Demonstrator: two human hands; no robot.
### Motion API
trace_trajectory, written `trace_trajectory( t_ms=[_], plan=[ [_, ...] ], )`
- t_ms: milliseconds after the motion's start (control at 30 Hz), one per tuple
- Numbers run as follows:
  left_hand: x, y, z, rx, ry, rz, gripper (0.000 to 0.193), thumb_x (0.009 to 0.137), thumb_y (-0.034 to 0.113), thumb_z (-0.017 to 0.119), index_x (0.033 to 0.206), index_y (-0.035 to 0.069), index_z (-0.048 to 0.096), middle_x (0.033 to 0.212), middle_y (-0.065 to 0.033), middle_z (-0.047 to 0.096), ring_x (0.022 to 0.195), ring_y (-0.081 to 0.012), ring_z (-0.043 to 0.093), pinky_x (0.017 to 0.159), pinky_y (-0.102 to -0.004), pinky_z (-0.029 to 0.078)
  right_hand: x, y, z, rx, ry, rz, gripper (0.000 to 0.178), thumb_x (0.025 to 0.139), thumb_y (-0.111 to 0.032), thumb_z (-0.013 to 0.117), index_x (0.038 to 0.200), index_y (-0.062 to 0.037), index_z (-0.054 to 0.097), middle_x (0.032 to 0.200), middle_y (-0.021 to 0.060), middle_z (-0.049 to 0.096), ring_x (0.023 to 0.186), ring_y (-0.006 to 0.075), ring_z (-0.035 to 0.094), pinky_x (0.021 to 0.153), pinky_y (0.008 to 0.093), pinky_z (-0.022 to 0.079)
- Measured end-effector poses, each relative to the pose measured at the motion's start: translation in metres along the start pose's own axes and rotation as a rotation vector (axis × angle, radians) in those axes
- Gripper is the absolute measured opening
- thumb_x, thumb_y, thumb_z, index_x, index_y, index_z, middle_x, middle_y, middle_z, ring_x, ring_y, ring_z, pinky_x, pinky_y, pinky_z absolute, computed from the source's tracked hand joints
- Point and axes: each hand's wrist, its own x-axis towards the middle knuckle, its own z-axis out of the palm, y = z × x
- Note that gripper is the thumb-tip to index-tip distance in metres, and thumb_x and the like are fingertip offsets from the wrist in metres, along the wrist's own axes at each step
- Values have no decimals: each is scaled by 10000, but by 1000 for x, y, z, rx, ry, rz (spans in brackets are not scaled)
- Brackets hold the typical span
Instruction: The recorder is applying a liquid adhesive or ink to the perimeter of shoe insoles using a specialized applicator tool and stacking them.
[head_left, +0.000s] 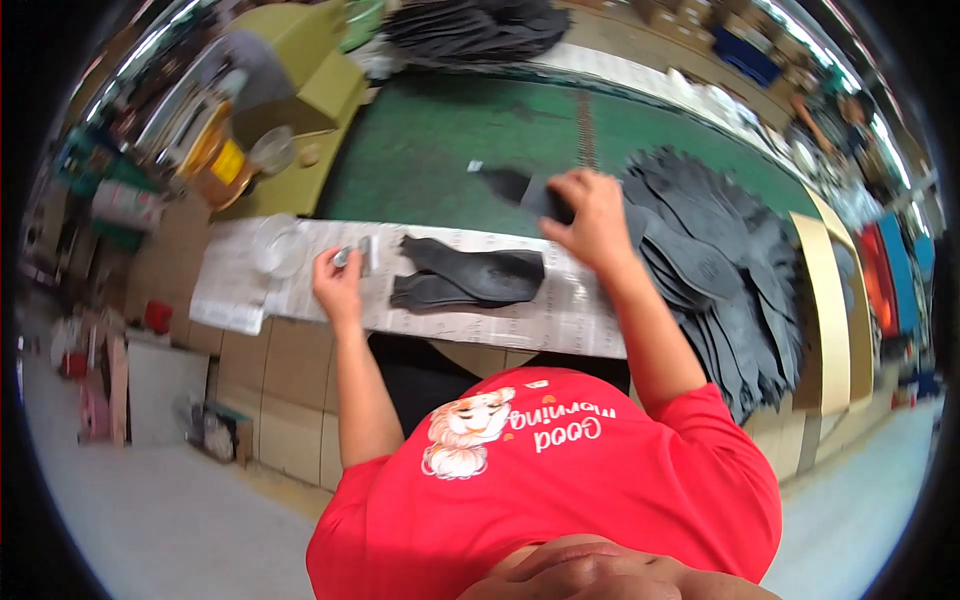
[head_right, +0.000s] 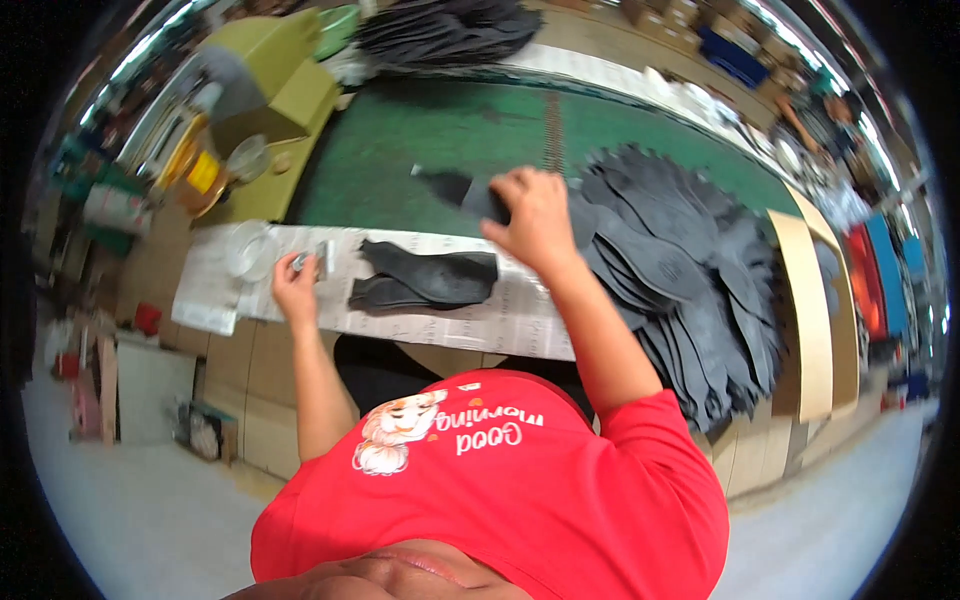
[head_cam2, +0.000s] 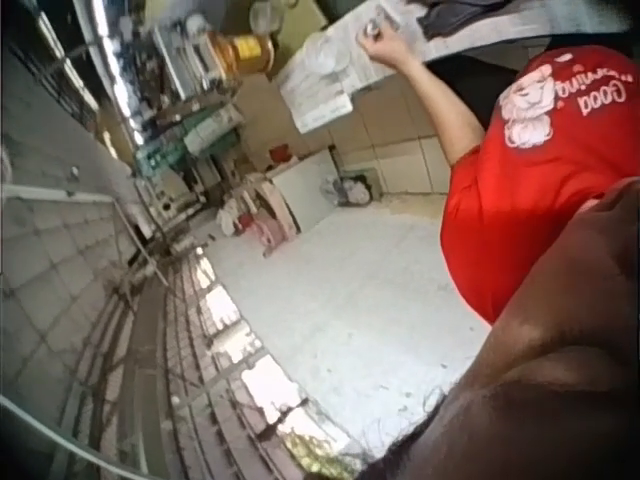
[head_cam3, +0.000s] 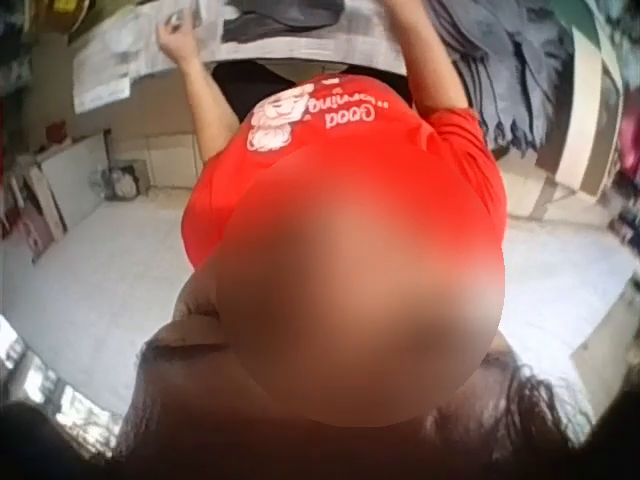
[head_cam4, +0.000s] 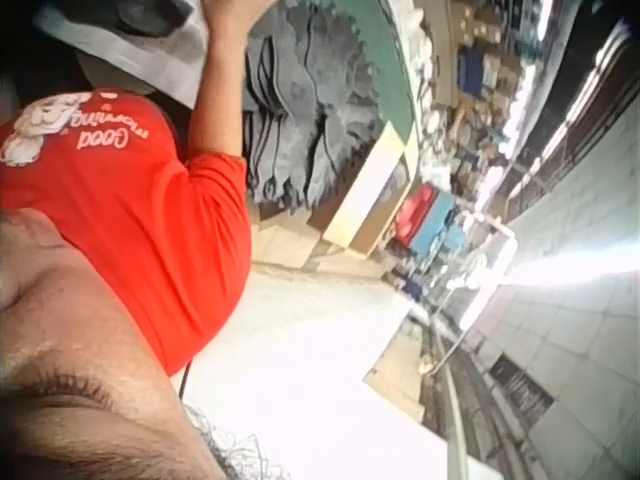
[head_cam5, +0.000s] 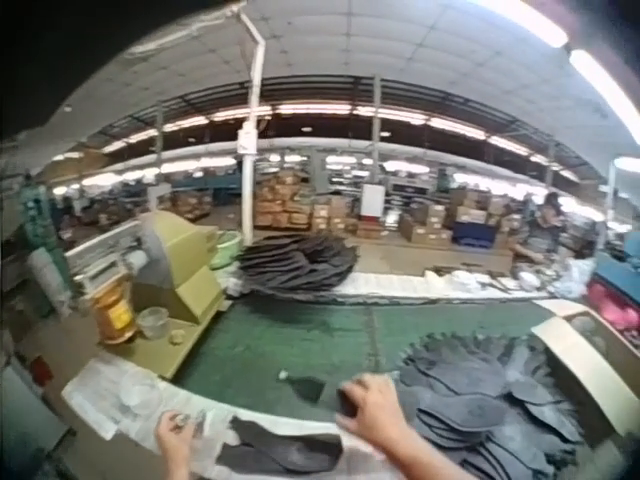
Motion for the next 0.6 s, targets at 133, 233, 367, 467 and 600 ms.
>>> trace_trajectory(
  t_ms=[133,233,367,467,600],
  plan=[
    [-6,4,-7,-31,-17,-85,295,851,69,715,1087,-20,561,804,-41,614,676,-86,576,577,-218,473,23,83,-68,-419,15,323,452,646,-326,723,1034,-94,706,1002,129,666,958,299,622,846,413,475],
    [-8,12,4,-60,-21,-73,286,856,68,709,1086,-21,564,804,-43,612,669,-82,571,572,-212,469,8,145,-93,-664,-137,661,530,668,-345,725,1144,-119,666,1139,125,651,1077,280,607,900,482,450],
    [-11,12,3,-16,-22,-85,287,857,62,706,1090,-23,561,812,-44,614,684,-83,578,583,-215,475,-1,111,-51,-504,-110,636,678,693,-401,759,1252,-65,575,1212,133,618,1115,278,590,912,498,436],
    [-14,21,8,-116,-33,-35,283,855,54,708,1087,-20,563,802,-33,606,686,-83,578,595,-212,466,-14,40,26,-41,-379,157,749,704,-494,759,1285,-66,559,1311,149,561,1252,292,494,994,511,358],
    [-17,26,10,-120,-56,8,297,845,59,721,1090,-7,566,801,-30,613,681,-79,574,595,-212,458,-27,-50,88,92,-680,38,827,708,-574,728,1263,12,549,1297,194,540,1256,324,474,1054,491,305]
  ],
)
